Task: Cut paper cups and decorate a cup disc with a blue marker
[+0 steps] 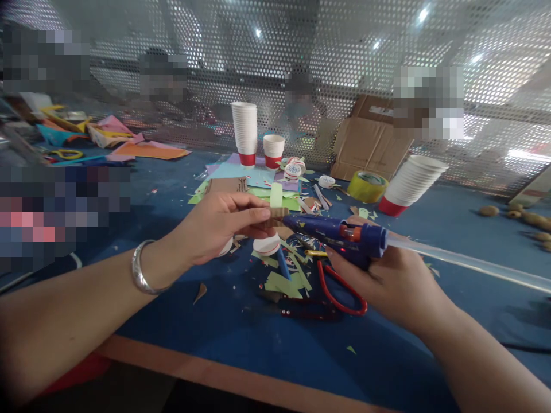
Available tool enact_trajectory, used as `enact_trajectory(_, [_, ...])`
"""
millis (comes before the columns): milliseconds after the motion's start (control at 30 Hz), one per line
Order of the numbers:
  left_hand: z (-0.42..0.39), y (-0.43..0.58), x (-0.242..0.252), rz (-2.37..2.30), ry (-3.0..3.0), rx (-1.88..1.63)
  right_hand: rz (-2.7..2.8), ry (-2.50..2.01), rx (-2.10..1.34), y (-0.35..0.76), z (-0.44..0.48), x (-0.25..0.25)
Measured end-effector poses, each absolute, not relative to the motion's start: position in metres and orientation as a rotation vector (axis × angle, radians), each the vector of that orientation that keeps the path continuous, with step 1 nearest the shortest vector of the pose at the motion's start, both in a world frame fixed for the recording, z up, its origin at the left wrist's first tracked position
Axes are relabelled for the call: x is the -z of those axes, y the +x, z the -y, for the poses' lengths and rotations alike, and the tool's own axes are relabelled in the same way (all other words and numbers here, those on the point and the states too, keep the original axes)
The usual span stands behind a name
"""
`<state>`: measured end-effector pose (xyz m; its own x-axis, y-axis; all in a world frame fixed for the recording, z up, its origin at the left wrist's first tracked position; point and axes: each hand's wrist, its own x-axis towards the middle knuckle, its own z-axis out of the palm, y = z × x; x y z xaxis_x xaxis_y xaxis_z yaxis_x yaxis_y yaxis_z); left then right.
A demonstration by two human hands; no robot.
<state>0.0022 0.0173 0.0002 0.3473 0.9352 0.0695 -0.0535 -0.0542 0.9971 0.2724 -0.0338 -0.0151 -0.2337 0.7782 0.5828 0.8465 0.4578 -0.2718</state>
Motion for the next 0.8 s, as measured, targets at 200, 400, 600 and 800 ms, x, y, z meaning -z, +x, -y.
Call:
enact_trajectory(200, [-0.017, 0.003, 0.000, -0.886, 1.379, -1.023, 2.143, -1.261, 0.348, 0.271, 0.031, 0.015])
enact_trajectory(400, [-0.018, 0.002, 0.003, -0.857, 1.413, -1.018, 2.156, -1.245, 0.363, 0.274, 0.030, 0.016])
enact_trajectory(600, [-0.018, 0.003, 0.001, -0.897, 1.392, -1.025, 2.180, -1.202, 0.314, 0.273, 0.029, 0.013])
enact_trajectory(800, [-0.018, 0.001, 0.002, -0.865, 1.428, -1.028, 2.212, -1.121, 0.386, 0.268, 0.028, 0.004])
